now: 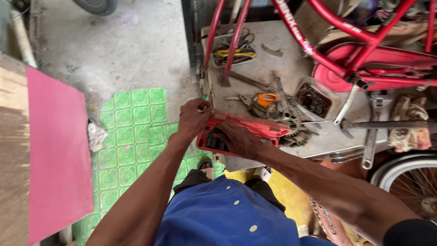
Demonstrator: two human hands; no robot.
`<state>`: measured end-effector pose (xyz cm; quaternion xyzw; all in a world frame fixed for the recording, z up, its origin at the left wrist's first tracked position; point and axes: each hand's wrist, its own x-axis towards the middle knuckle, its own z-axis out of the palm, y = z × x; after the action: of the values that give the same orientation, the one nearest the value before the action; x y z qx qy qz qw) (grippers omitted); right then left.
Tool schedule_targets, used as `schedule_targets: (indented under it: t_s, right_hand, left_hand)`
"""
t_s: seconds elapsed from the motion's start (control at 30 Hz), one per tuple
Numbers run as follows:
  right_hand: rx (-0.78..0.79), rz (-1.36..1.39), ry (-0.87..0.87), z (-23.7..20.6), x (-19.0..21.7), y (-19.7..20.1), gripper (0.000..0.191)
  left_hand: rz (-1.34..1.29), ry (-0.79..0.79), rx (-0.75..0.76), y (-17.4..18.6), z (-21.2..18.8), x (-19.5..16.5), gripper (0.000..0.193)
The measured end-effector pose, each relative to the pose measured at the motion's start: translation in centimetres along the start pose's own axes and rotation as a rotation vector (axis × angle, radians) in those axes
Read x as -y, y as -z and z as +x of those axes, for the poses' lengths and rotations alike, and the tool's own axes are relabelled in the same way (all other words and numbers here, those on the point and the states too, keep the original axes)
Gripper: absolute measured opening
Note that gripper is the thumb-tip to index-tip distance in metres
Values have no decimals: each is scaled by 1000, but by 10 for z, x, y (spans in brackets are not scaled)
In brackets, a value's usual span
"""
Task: The person removes a crankset from a bicycle frame, then uses a hammer and wrench to work on the bottom bracket area of a red bicycle frame. They open a toolbox, select a socket, and continue adjusting the bottom bracket with a wrench.
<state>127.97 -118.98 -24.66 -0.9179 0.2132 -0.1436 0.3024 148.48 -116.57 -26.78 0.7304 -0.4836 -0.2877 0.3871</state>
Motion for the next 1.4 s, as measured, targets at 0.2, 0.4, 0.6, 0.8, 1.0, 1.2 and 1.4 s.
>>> schedule_targets:
  t_s: [0.2, 0.4, 0.6, 0.8, 1.0, 1.2, 1.4]
  right_hand:
    - [-98, 113, -84, -25, 42, 66, 34]
    - [-325, 40, -214, -74, 18, 99, 15]
    - [-473, -143, -391, -140, -55, 157, 22]
    - [-551, -692, -278, -199, -138, 243, 31]
    - [-446, -704, -257, -231, -207, 295, 34]
    - [-404, -689, -123, -236, -239, 315, 25]
    - [-382, -606, -75, -241, -256, 318, 18]
  left_hand:
    - [74, 254, 173, 15, -6, -25, 33]
    - [378, 350, 394, 2, -12, -38, 32]
    - [539, 500, 544, -17, -23, -46, 60]
    - [624, 415, 488, -50, -36, -15, 69]
    - [841, 270, 372, -85, -35, -14, 68]
    - [663, 88, 169, -169, 24, -107, 53]
    - [-390, 219, 342, -348, 75, -216, 62]
